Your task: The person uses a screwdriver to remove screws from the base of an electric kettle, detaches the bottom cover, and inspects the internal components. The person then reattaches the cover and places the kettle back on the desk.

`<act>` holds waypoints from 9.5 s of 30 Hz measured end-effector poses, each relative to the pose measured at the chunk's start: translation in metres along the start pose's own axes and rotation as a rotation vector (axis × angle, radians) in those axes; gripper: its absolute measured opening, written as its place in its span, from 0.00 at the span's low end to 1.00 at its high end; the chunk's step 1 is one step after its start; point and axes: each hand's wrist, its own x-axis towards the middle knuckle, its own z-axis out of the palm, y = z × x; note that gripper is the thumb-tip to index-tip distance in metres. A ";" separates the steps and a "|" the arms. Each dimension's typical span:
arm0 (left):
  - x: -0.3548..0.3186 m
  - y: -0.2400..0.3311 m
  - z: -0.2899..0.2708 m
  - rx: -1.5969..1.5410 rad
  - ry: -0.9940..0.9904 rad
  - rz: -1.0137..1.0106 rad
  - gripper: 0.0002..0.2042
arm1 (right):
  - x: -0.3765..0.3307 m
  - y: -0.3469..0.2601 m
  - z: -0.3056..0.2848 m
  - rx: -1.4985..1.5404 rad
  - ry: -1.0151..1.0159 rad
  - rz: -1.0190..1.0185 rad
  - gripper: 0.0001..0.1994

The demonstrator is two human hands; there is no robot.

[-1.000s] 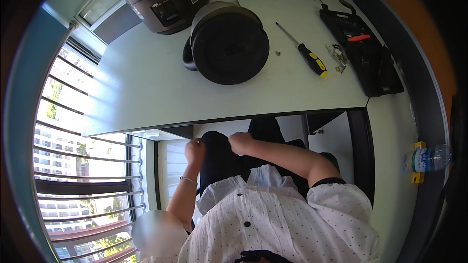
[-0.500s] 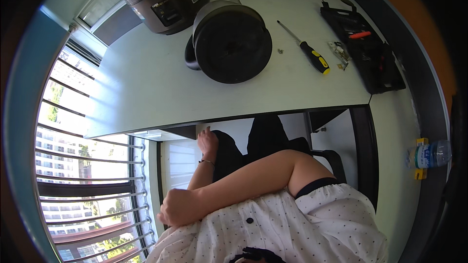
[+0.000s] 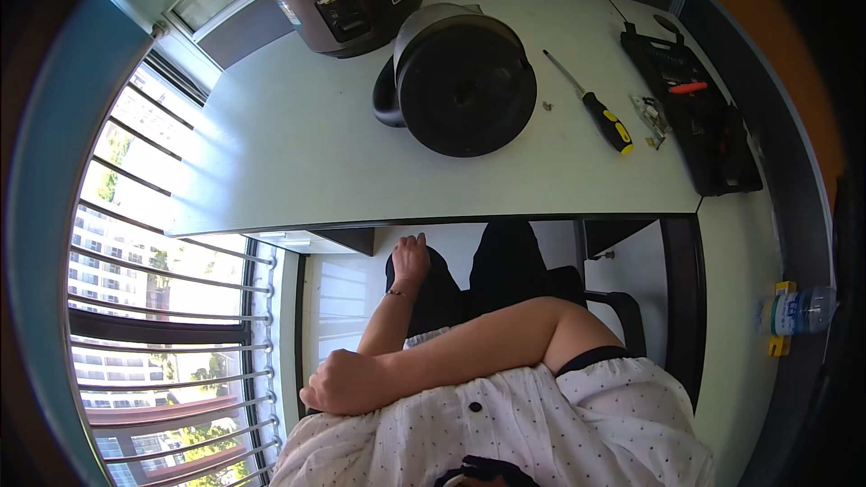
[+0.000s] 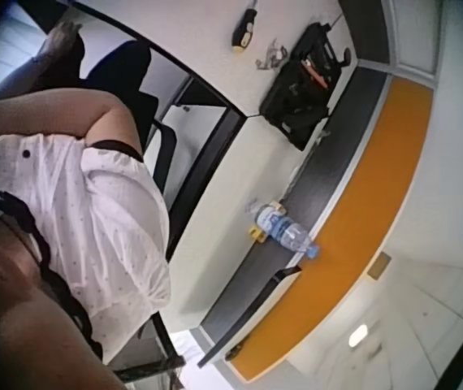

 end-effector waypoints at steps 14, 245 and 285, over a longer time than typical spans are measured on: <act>0.003 0.003 -0.003 -0.060 -0.018 -0.017 0.13 | -0.013 0.020 -0.004 -0.215 -0.058 0.240 0.07; 0.005 -0.004 -0.444 -1.121 1.078 0.679 0.18 | -0.031 0.001 -0.257 -0.052 0.878 0.342 0.16; 0.140 0.060 -0.295 -1.297 0.344 -0.181 0.12 | -0.136 0.108 -0.302 -0.277 0.738 1.100 0.33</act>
